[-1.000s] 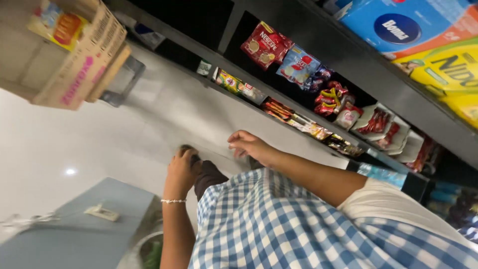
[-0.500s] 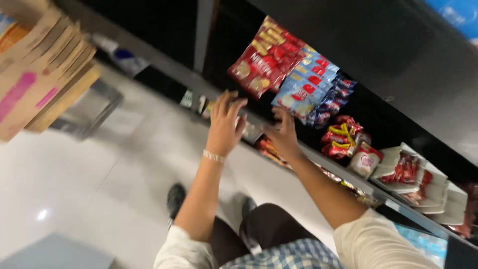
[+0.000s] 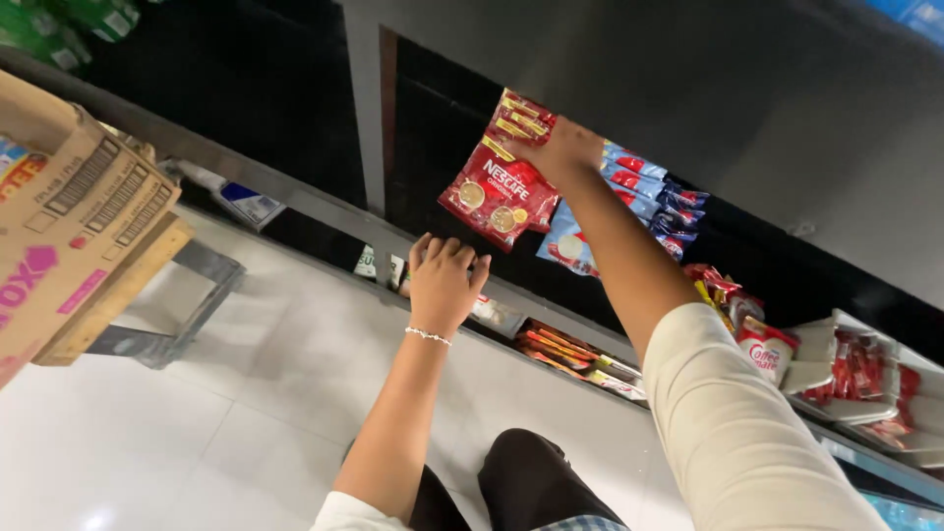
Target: The recorder is restocking and organizing coffee sachets and milk powder packets on a grocery store shelf while also wiping the shelf surface with a cloth.
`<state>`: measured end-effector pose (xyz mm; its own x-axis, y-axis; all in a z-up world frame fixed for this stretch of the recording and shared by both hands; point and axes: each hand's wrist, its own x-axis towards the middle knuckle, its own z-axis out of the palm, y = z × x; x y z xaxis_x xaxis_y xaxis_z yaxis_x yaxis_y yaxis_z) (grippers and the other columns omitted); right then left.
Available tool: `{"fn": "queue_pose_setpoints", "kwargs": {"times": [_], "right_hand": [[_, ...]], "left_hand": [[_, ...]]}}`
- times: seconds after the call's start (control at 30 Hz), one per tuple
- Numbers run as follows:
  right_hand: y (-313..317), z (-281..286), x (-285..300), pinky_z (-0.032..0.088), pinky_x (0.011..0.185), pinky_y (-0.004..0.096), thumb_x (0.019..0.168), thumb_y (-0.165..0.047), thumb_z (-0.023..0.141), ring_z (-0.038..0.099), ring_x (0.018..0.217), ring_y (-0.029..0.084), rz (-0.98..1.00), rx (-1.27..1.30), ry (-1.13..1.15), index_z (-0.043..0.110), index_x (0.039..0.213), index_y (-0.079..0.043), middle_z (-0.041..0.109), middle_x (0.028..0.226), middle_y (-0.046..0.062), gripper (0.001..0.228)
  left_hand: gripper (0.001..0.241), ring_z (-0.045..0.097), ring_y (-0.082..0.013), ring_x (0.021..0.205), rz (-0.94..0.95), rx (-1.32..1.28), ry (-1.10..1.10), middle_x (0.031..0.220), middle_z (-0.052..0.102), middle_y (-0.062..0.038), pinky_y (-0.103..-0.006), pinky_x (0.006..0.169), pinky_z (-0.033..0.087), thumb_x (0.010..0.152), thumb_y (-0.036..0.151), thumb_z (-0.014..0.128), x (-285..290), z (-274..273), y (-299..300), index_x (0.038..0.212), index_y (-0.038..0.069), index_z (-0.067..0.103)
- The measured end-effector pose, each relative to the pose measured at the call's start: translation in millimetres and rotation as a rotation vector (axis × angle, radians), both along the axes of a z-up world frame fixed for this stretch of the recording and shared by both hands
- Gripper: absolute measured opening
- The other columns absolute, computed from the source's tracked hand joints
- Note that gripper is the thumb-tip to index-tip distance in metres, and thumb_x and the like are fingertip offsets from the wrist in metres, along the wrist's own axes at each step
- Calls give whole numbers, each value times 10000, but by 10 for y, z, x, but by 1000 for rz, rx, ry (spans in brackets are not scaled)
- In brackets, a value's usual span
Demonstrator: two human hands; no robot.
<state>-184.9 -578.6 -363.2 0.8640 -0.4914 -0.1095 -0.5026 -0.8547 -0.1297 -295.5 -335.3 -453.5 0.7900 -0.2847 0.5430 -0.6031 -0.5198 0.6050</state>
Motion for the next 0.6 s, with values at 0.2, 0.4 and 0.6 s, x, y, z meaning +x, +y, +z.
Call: {"fn": "queue_pose_setpoints", "kwargs": {"times": [0.2,0.4,0.6], "right_hand": [[-389,-502,213,310,1227,453,696,-655,922,439,1457,375,390,89,-407,570,1454,-114,500,1551,210,995],[-697,-828,259,307,1228,461,683,-690,891,412,1495,388,391,112,-340,493,1536,-75,473,1605,225,1125],[-117,-393,-42,369,1122,498,522,-861,829,484,1368,392,239,-242,-146,383,1525,0,495,1471,286,1395]], "left_hand": [[274,593,-292,922,-6,29,52,834,640,-72,-489,1095,387,924,285,654,-13,55,-28,728,94,649],[218,608,-324,951,131,228,157,870,671,-117,-492,1061,381,834,303,665,45,111,-311,750,103,684],[370,617,-347,953,152,433,403,1154,655,-189,-545,950,390,859,373,668,308,19,-653,1039,51,696]]}}
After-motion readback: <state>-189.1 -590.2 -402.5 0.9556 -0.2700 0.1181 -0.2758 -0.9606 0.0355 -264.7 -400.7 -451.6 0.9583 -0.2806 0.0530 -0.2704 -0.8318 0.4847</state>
